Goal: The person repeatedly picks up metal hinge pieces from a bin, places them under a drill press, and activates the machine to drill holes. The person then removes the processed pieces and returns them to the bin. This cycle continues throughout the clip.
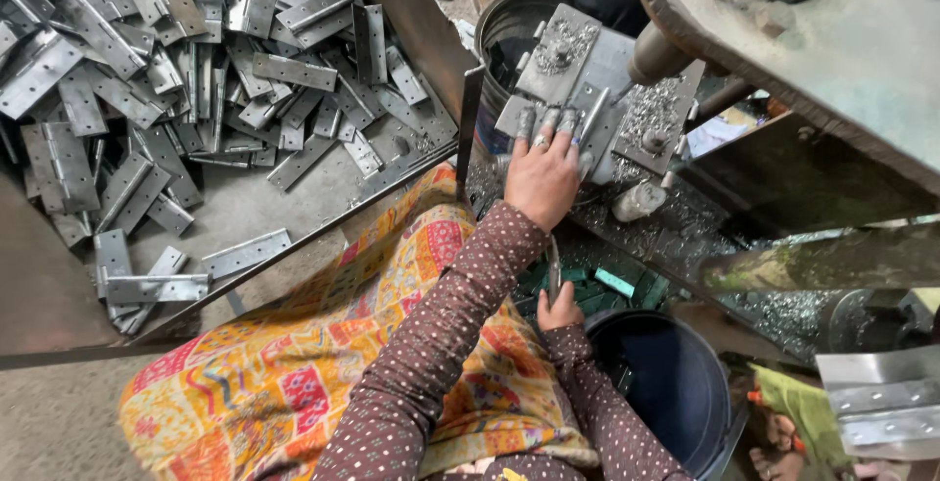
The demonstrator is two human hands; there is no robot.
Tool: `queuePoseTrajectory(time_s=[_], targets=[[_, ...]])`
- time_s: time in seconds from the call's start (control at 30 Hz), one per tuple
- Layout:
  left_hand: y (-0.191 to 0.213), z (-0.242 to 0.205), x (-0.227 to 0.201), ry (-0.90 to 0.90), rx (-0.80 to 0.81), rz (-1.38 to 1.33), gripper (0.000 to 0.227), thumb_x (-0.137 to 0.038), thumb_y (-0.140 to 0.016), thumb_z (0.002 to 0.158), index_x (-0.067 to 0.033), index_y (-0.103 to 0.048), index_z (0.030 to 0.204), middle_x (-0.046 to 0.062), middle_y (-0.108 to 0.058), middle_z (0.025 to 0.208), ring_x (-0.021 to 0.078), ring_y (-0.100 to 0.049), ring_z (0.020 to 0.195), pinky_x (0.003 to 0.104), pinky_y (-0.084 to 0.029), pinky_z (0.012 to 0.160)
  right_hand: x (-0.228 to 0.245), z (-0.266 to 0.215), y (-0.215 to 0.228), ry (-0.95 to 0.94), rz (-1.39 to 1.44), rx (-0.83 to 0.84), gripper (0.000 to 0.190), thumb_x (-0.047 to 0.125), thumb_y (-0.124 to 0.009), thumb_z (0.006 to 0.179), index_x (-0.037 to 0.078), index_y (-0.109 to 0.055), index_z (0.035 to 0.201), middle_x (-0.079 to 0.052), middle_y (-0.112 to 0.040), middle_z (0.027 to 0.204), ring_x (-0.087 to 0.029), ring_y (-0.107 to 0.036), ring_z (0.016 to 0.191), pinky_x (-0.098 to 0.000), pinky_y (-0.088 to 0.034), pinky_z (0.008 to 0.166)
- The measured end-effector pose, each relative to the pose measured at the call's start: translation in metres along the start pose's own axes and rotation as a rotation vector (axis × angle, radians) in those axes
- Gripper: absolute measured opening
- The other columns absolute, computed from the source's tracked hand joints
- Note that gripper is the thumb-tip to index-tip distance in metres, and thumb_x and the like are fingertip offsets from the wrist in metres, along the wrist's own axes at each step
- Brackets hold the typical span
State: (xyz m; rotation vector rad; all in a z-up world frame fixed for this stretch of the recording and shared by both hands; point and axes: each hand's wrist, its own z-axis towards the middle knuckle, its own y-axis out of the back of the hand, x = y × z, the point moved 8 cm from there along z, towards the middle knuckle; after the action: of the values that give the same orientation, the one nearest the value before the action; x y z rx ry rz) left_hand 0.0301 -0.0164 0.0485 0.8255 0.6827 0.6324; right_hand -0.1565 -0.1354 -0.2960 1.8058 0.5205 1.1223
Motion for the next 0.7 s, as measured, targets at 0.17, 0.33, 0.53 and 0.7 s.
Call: queuePoseTrajectory(time_s=[0.17,0.33,0.53,0.7], targets=[[0.004,0.013,0.001,-0.021,-0.147,0.054,0.025,-0.025,-0.057,0.093,-0.0041,-0.071,0.097,0.011,-0.067,0.115,0.0279,-0.060,0.120,0.051,-0.046,0.098,0.011,0.012,0.065,0.070,-0.049,-0.034,0.070,0.045,-0.071,0.085,0.000,-0.044,0.131,-0.031,-0.069,0.088,-0.053,-0.067,0.077,-0.0588,-0.053,0.065],[-0.043,0.034,0.002,0.060,0.087,0.118,0.019,-0.014,-0.056,0.097,-0.0050,-0.072,0.099,0.009,-0.068,0.110,0.0253,-0.066,0.109,0.048,-0.049,0.099,0.012,-0.004,0.093,0.048,-0.056,0.102,0.066,0.050,-0.071,0.087,0.002,-0.047,0.124,-0.027,-0.072,0.086,-0.050,-0.069,0.078,-0.0571,-0.055,0.068],[-0.038,0.041,0.005,0.039,0.089,0.051,0.018,-0.013,-0.059,0.088,-0.0041,-0.072,0.097,0.010,-0.066,0.108,0.0262,-0.066,0.093,0.053,-0.048,0.097,-0.002,0.015,0.027,-0.033,0.036,-0.049,0.047,0.041,-0.066,0.093,0.007,-0.049,0.121,-0.028,-0.071,0.085,-0.052,-0.067,0.080,-0.0587,-0.053,0.068],[-0.011,0.026,0.002,0.013,-0.037,0.017,0.016,-0.013,-0.060,0.086,-0.0038,-0.072,0.093,0.011,-0.067,0.109,0.0280,-0.063,0.115,0.052,-0.047,0.097,0.005,0.006,0.035,-0.042,0.072,-0.022,0.052,0.040,-0.069,0.090,0.004,-0.048,0.120,-0.029,-0.069,0.086,-0.053,-0.066,0.081,-0.0582,-0.053,0.068]])
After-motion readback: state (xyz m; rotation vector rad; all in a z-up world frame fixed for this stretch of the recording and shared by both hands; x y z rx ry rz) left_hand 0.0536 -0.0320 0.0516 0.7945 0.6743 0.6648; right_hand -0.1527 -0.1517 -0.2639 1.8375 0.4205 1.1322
